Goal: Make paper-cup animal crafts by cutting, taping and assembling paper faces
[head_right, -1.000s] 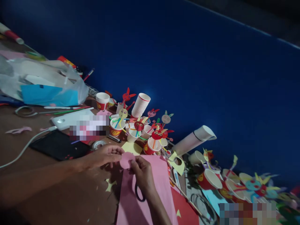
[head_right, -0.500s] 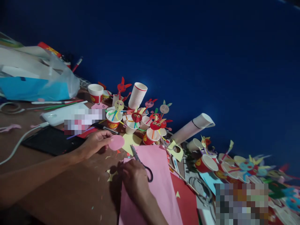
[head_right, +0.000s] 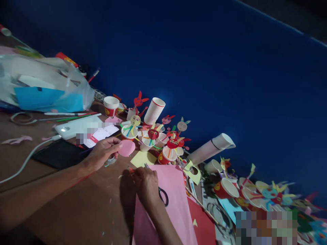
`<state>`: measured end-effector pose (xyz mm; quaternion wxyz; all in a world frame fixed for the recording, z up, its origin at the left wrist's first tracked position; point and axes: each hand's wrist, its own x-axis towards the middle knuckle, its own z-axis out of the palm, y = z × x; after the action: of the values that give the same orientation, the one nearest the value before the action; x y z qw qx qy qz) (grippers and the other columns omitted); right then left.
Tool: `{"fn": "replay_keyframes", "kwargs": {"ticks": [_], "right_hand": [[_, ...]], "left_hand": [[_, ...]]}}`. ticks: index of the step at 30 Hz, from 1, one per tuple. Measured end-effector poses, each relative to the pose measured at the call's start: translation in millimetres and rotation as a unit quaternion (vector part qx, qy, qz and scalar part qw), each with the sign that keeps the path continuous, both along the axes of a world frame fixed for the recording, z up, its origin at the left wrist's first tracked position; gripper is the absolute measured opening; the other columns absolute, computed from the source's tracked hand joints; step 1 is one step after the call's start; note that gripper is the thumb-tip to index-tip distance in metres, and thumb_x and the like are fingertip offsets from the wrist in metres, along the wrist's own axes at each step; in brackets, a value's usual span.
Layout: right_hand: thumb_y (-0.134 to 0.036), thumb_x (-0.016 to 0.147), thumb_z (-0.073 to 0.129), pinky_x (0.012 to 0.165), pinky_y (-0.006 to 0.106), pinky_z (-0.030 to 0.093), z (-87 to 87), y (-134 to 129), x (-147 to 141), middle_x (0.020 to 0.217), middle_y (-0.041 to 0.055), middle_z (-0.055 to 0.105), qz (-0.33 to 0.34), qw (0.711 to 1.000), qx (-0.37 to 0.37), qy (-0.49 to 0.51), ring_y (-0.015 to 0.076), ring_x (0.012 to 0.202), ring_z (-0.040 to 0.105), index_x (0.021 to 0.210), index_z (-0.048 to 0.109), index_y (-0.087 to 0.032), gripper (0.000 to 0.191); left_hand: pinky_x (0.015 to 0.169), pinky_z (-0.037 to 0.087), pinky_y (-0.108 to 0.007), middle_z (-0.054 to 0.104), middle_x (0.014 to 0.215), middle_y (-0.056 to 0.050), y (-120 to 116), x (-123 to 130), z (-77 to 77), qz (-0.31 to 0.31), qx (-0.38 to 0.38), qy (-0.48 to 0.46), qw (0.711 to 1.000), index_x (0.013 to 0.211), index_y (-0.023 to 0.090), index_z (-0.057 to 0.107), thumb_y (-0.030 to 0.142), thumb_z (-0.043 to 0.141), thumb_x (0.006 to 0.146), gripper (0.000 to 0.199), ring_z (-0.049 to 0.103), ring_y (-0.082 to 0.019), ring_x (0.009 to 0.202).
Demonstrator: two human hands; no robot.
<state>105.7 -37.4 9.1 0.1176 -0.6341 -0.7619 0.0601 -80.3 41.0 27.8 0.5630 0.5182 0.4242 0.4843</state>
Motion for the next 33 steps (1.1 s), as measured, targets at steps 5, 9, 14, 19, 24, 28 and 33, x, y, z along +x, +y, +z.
{"fn": "replay_keyframes", "kwargs": {"ticks": [5, 9, 14, 19, 24, 28, 33], "right_hand": [[-0.02, 0.083, 0.057, 0.068, 0.031, 0.03, -19.6, 19, -16, 0.077, 0.0051, 0.064, 0.001, 0.999, 0.013, -0.03, 0.0221, 0.08, 0.055, 0.082, 0.065, -0.021, 0.008], [-0.015, 0.082, 0.056, 0.068, 0.03, 0.032, -18.1, 11, -18, 0.073, 0.0038, 0.065, 0.008, 1.0, 0.007, -0.008, 0.0198, 0.075, 0.056, 0.075, 0.064, -0.019, 0.012], [-0.02, 0.084, 0.052, 0.062, 0.022, 0.037, 11.4, -6, 14, 0.073, -0.0025, 0.065, 0.01, 0.998, -0.007, 0.054, 0.0131, 0.068, 0.058, 0.075, 0.062, -0.021, 0.013], [-0.017, 0.085, 0.047, 0.061, 0.024, 0.039, 13.8, -12, 32, 0.074, 0.0015, 0.065, -0.042, 0.999, 0.012, 0.029, 0.0161, 0.069, 0.059, 0.076, 0.06, -0.018, 0.016], [-0.01, 0.084, 0.045, 0.072, 0.037, 0.036, -12.9, -16, 3, 0.083, 0.0094, 0.066, -0.046, 0.997, 0.042, -0.049, 0.0261, 0.082, 0.058, 0.085, 0.062, -0.017, 0.018], [-0.013, 0.083, 0.05, 0.081, 0.041, 0.035, -21.0, -34, -27, 0.093, 0.0085, 0.067, 0.013, 0.996, 0.068, -0.064, 0.027, 0.095, 0.056, 0.091, 0.061, -0.019, 0.016], [-0.014, 0.081, 0.05, 0.077, 0.033, 0.04, -11.4, -47, -35, 0.079, -0.0004, 0.069, 0.108, 0.993, 0.053, 0.002, 0.0172, 0.074, 0.062, 0.088, 0.062, -0.024, 0.017]], "left_hand": [[0.039, 0.032, -0.016, 0.051, 0.047, 0.005, 1, 0, 1.4, 0.01, -0.004, -0.013, 1.0, 0.073, 0.015, 0.053, 0.034, 0.059, 0.072, 0.02, 0.044, -0.006, 0.041], [0.037, 0.028, -0.016, 0.05, 0.045, 0.005, 1, 0, 4.1, 0.006, -0.015, -0.013, 1.0, 0.071, 0.016, 0.052, 0.033, 0.058, 0.07, 0.018, 0.042, -0.005, 0.039], [0.036, 0.027, -0.017, 0.051, 0.045, 0.005, 1, -2, 6.1, 0.003, -0.018, -0.016, 1.0, 0.071, 0.017, 0.052, 0.032, 0.057, 0.07, 0.016, 0.041, -0.005, 0.038], [0.035, 0.026, -0.017, 0.05, 0.045, 0.005, -2, 1, 6.0, -0.01, -0.016, 0.0, 1.0, 0.069, 0.017, 0.052, 0.031, 0.056, 0.069, 0.015, 0.041, -0.005, 0.037], [0.035, 0.026, -0.017, 0.051, 0.044, 0.005, 0, 1, 3.4, -0.012, -0.018, -0.004, 1.0, 0.069, 0.017, 0.052, 0.032, 0.057, 0.068, 0.015, 0.04, -0.005, 0.036], [0.036, 0.028, -0.017, 0.05, 0.044, 0.005, 1, 0, 4.1, -0.007, -0.017, -0.009, 1.0, 0.069, 0.017, 0.052, 0.033, 0.059, 0.067, 0.018, 0.041, -0.006, 0.037], [0.038, 0.031, -0.017, 0.05, 0.045, 0.005, -1, 0, 4.3, -0.005, -0.008, -0.005, 1.0, 0.068, 0.016, 0.052, 0.034, 0.059, 0.067, 0.02, 0.044, -0.006, 0.039]]}}
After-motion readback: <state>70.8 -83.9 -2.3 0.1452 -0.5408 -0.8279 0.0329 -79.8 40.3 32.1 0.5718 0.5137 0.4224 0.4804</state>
